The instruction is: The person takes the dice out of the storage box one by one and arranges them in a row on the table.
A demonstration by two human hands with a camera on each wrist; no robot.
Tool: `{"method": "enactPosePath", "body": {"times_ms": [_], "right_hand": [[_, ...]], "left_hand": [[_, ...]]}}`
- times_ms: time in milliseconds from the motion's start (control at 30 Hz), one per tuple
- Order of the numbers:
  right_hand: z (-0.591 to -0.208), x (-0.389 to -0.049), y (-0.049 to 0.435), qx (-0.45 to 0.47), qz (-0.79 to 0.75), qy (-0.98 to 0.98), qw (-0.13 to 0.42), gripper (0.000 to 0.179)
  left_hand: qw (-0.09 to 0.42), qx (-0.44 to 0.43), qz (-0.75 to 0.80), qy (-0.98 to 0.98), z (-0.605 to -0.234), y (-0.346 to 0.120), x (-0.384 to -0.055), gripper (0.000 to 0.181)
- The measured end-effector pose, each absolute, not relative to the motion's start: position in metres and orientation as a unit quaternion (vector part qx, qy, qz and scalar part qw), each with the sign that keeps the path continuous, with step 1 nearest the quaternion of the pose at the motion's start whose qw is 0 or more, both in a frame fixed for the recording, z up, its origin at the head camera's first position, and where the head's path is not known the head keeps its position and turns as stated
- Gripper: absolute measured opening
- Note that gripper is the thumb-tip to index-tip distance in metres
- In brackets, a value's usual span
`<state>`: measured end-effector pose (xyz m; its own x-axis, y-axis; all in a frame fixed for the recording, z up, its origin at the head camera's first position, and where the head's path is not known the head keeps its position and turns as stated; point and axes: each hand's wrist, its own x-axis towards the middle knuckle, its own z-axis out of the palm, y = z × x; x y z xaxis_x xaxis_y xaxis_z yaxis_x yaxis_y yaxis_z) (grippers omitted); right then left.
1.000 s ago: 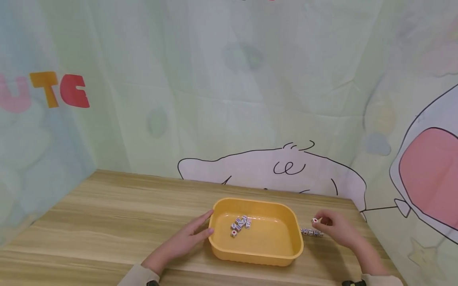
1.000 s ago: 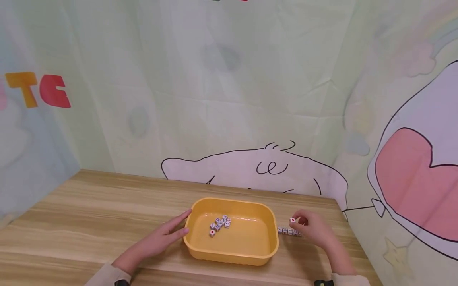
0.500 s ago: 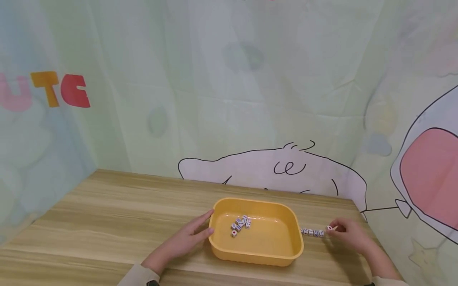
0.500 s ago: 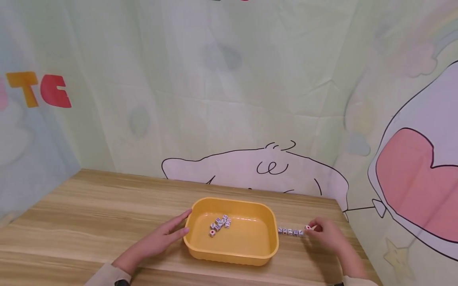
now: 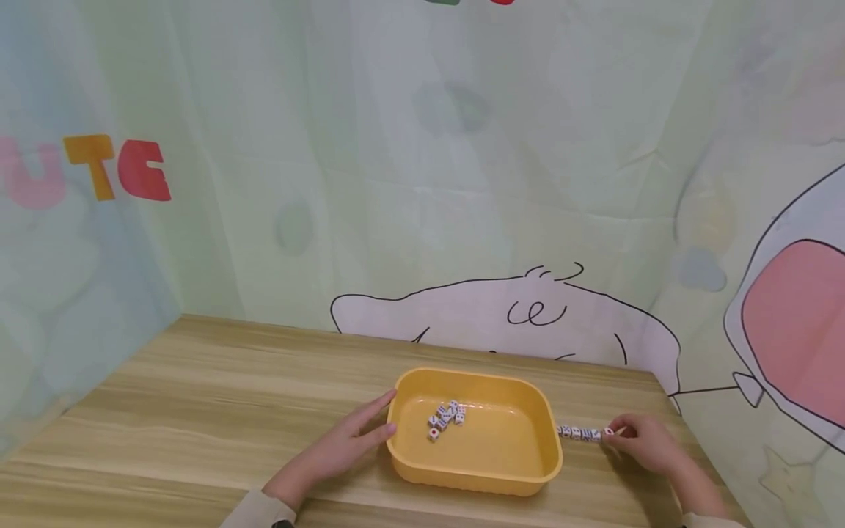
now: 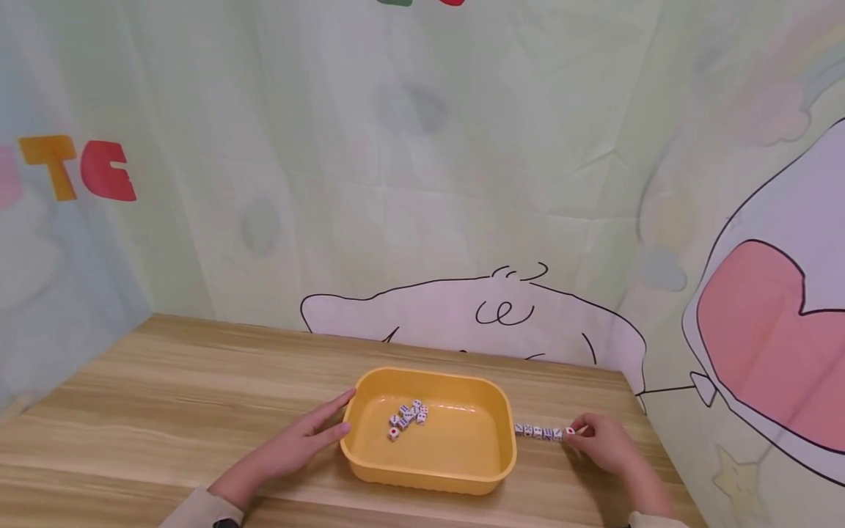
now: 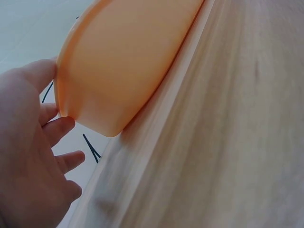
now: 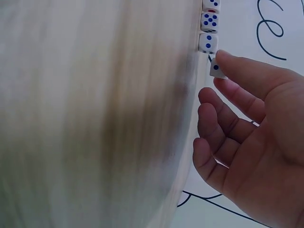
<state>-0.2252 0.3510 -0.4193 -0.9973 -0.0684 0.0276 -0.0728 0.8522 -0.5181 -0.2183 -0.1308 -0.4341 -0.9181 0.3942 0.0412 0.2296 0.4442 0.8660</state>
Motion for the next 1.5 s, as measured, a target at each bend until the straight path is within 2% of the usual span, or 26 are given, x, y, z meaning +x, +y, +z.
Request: {"method": "enactPosePath", "body": {"times_ms": [633,900,1333,1500], "right_hand": [[-0.421,-0.226,0.345,0.039,0.261,-0.964,0.006,0.013],[-0.417,-0.225,0.346,0.023,0.266,-0.964,-0.007,0.022],[-0.376,-0.221,0.320,0.050,0.271,-0.961,0.011,0.036],[-0.367,-0.219,0.299,0.075,0.272,-0.959,0.018,0.036]], "left_hand": [[0.078,0.197,0.491,0.845,-0.436,-0.133,-0.218,0.063],[0.080,0.197,0.493,0.844,-0.434,-0.131,-0.216,0.063],[0.081,0.191,0.500,0.841,-0.434,-0.131,-0.217,0.063],[0.082,0.193,0.502,0.839,-0.434,-0.131,-0.217,0.063]]}}
